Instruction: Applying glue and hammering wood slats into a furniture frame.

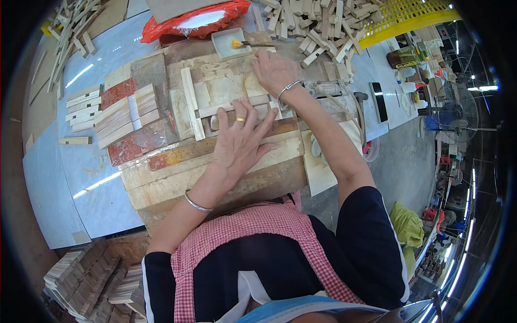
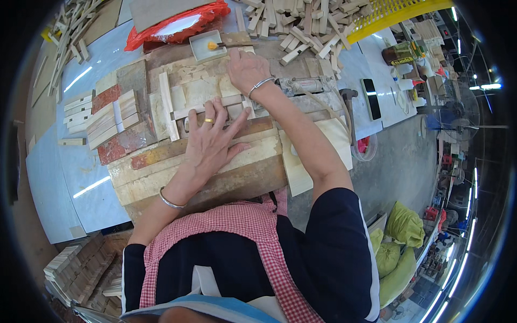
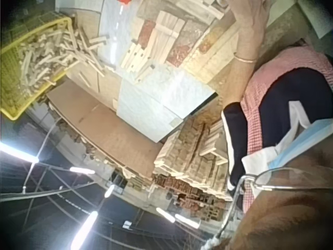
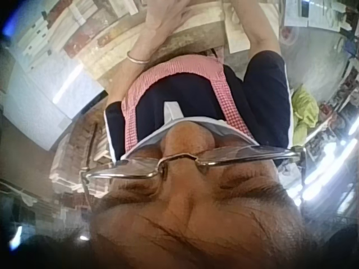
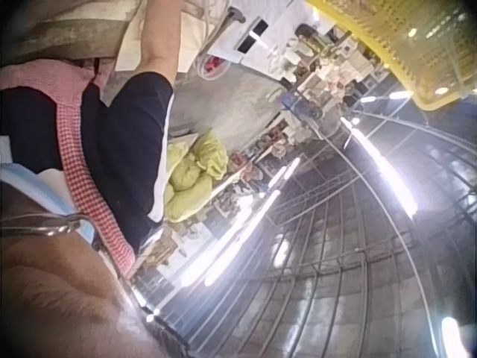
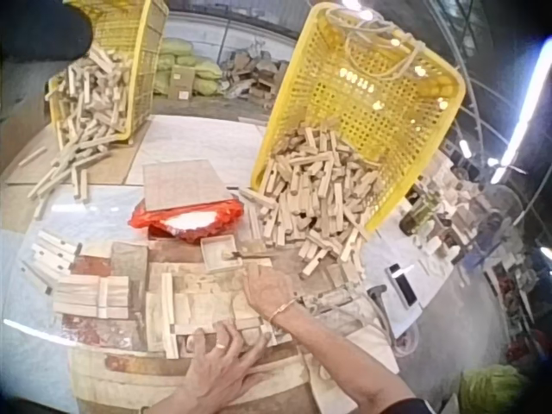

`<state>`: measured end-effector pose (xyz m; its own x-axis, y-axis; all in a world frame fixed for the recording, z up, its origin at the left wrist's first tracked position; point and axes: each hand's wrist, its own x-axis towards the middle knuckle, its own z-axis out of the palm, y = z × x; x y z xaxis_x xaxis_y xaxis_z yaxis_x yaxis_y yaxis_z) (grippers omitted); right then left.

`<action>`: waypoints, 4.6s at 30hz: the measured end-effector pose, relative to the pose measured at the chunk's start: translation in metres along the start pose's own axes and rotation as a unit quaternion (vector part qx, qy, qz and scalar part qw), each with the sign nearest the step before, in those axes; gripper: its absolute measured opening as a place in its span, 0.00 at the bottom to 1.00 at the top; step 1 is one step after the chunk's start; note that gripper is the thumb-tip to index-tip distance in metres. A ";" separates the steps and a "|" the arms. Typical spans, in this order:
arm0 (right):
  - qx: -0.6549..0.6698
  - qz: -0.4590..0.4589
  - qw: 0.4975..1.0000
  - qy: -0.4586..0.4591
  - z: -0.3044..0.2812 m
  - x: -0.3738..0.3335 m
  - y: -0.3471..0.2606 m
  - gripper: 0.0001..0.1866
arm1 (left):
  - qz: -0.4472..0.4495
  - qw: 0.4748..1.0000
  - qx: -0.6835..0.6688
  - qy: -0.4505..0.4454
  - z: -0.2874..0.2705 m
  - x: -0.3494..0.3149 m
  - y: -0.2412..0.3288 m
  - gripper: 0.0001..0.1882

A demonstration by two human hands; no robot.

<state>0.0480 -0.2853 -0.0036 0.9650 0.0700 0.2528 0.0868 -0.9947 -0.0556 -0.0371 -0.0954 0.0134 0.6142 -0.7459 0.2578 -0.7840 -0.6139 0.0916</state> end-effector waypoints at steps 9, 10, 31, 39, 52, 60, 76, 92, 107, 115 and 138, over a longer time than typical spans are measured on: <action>-0.014 -0.096 0.990 0.099 -0.020 -0.013 0.005 0.12 | 0.000 1.000 -0.005 0.004 0.003 -0.003 -0.003 0.38; -0.013 -0.102 0.990 0.095 -0.020 -0.015 0.005 0.13 | -0.002 1.000 -0.015 0.003 0.002 -0.003 -0.003 0.38; 0.117 0.110 0.985 0.069 -0.072 -0.213 0.032 0.17 | -0.027 0.996 -0.061 0.059 0.010 -0.020 -0.014 0.41; 0.147 -0.091 0.982 0.070 -0.042 -0.075 -0.014 0.16 | -0.016 0.992 -0.081 0.091 0.018 -0.025 -0.012 0.39; 0.147 -0.273 0.950 0.026 -0.024 -0.006 -0.116 0.08 | -0.004 0.984 -0.084 0.155 0.033 -0.032 -0.010 0.22; 0.203 -0.029 0.975 0.086 -0.082 -0.048 -0.035 0.13 | -0.011 0.981 -0.093 0.169 0.002 -0.010 -0.027 0.20; 0.042 0.115 0.991 0.054 -0.062 -0.227 0.035 0.26 | -0.254 0.677 -0.655 0.221 -0.015 0.043 -0.031 0.14; 0.053 0.110 0.990 0.075 -0.055 -0.225 0.039 0.17 | -0.005 0.981 -0.126 0.145 0.009 0.033 -0.047 0.12; 0.174 -0.014 0.976 0.130 -0.087 -0.122 -0.001 0.14 | -0.015 0.994 -0.086 0.065 -0.009 -0.009 -0.024 0.39; 0.031 -0.105 0.991 0.080 -0.034 -0.049 -0.024 0.14 | -0.040 0.993 -0.091 0.058 0.005 -0.022 -0.019 0.42; 0.081 0.094 0.981 0.151 -0.088 -0.167 0.022 0.10 | -0.036 0.991 -0.101 0.078 0.016 -0.028 -0.016 0.44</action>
<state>-0.1330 -0.3256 0.0380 0.8524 -0.1627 0.4970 -0.0227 -0.9610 -0.2758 -0.0401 -0.0691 -0.0105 0.6598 -0.6437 0.3877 -0.7507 -0.5879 0.3015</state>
